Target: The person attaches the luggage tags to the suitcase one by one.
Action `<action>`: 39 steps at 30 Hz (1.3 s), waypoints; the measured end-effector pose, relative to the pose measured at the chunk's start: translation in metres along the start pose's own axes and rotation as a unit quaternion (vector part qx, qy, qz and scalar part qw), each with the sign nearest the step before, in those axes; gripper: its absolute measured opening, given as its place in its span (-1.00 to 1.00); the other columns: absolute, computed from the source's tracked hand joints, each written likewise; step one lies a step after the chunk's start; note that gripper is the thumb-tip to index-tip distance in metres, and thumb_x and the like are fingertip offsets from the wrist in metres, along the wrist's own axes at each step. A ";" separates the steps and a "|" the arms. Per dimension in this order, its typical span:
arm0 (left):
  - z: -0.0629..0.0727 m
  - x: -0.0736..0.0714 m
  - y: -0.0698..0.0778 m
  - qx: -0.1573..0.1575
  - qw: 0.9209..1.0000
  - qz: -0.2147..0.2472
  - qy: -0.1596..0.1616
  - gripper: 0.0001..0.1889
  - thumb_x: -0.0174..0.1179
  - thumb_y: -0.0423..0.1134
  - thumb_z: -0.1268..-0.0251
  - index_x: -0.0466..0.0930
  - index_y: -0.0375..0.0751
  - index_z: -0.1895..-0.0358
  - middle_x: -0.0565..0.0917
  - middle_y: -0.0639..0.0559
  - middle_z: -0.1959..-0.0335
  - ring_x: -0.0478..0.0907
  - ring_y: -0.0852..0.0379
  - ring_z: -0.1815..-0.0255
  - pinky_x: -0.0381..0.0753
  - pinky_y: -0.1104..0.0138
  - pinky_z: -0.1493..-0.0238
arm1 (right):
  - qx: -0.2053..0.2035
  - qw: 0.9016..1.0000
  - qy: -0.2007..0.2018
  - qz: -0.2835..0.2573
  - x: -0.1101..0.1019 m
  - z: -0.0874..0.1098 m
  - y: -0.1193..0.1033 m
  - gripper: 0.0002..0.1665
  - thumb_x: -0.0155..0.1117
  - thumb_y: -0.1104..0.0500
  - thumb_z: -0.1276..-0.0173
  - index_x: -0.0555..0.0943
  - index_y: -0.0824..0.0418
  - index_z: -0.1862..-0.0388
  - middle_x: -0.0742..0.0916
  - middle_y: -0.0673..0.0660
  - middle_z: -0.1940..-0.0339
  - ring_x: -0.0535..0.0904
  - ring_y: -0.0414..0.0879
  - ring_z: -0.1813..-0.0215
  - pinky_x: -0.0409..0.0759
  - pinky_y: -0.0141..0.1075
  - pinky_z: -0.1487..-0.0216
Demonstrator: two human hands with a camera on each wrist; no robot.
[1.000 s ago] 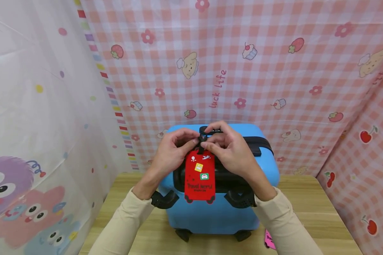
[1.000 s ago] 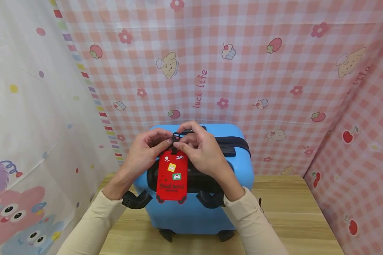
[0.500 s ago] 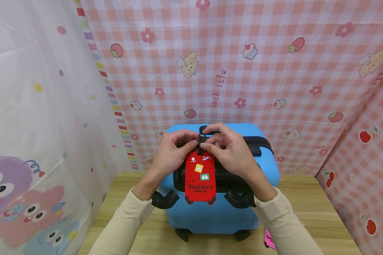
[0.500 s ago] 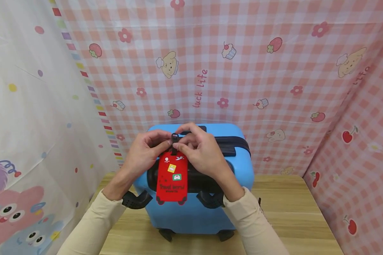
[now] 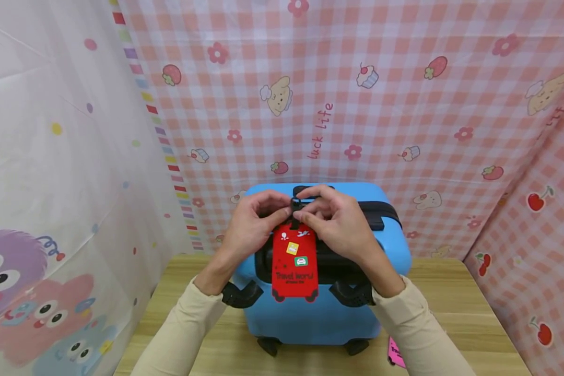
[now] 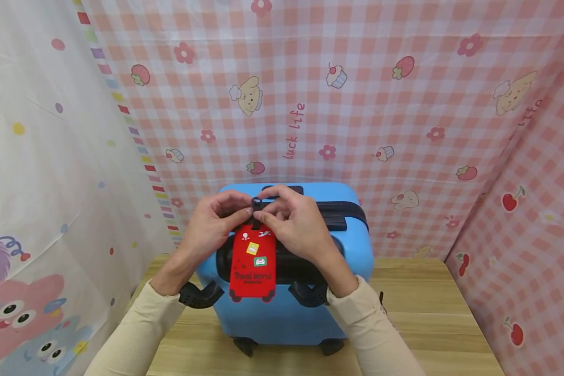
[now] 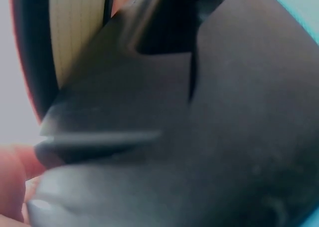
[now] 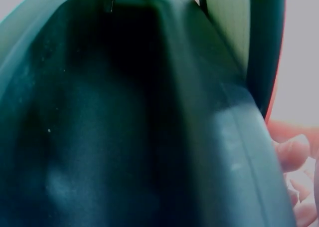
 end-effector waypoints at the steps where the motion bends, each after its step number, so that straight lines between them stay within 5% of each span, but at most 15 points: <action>1: 0.000 0.000 0.000 -0.003 1.000 0.005 0.001 -0.84 0.26 -0.35 -0.34 0.67 -0.21 0.05 0.77 -0.07 0.19 0.68 0.07 0.22 0.68 0.27 0.12 | 0.002 1.000 0.000 0.002 0.000 0.000 0.000 -0.65 0.37 0.25 -0.34 0.57 0.25 -0.08 0.78 0.04 0.35 0.47 -0.09 0.62 0.50 -0.30 0.52; 5: 0.002 -0.002 -0.001 -0.010 0.999 0.030 0.006 -0.80 0.25 -0.33 -0.36 0.62 -0.16 0.00 0.78 -0.07 0.19 0.70 0.06 0.23 0.70 0.26 0.17 | 0.010 1.000 0.001 0.008 0.000 0.000 0.002 -0.65 0.38 0.23 -0.33 0.60 0.24 -0.08 0.78 0.04 0.36 0.48 -0.09 0.62 0.52 -0.30 0.54; 14: 0.003 -0.002 0.005 0.028 0.998 0.051 -0.014 -0.82 0.18 -0.37 -0.40 0.66 -0.33 0.02 0.74 -0.19 0.14 0.70 0.07 0.16 0.67 0.26 -0.04 | -0.002 0.999 0.015 0.036 -0.002 -0.001 0.001 -0.66 0.43 0.23 -0.29 0.65 0.26 -0.03 0.78 0.05 0.36 0.53 -0.14 0.58 0.54 -0.30 0.52; 26: 0.003 0.001 0.007 0.036 0.999 0.008 -0.019 -0.78 0.26 -0.34 -0.33 0.70 -0.23 -0.01 0.77 -0.09 0.12 0.68 0.08 0.14 0.68 0.28 0.07 | -0.008 0.999 0.031 0.016 -0.004 0.001 0.000 -0.93 0.35 0.25 -0.35 0.68 0.23 0.22 0.65 0.04 0.57 0.53 -0.13 0.59 0.53 -0.31 0.49; 39: 0.007 0.007 0.007 0.037 0.998 -0.014 -0.047 -0.72 0.30 -0.27 -0.31 0.71 -0.14 -0.07 0.76 0.01 0.08 0.69 0.05 0.15 0.71 0.20 0.12 | -0.006 1.000 0.025 0.006 -0.004 0.002 0.000 -0.93 0.35 0.23 -0.36 0.72 0.20 0.22 0.65 0.03 0.61 0.54 -0.12 0.58 0.56 -0.29 0.48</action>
Point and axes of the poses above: each hand's wrist, its own z-axis away from the middle knuckle, its own x-axis out of the palm, y = z × x, the point moved 8 cm from there along -z, towards the middle knuckle
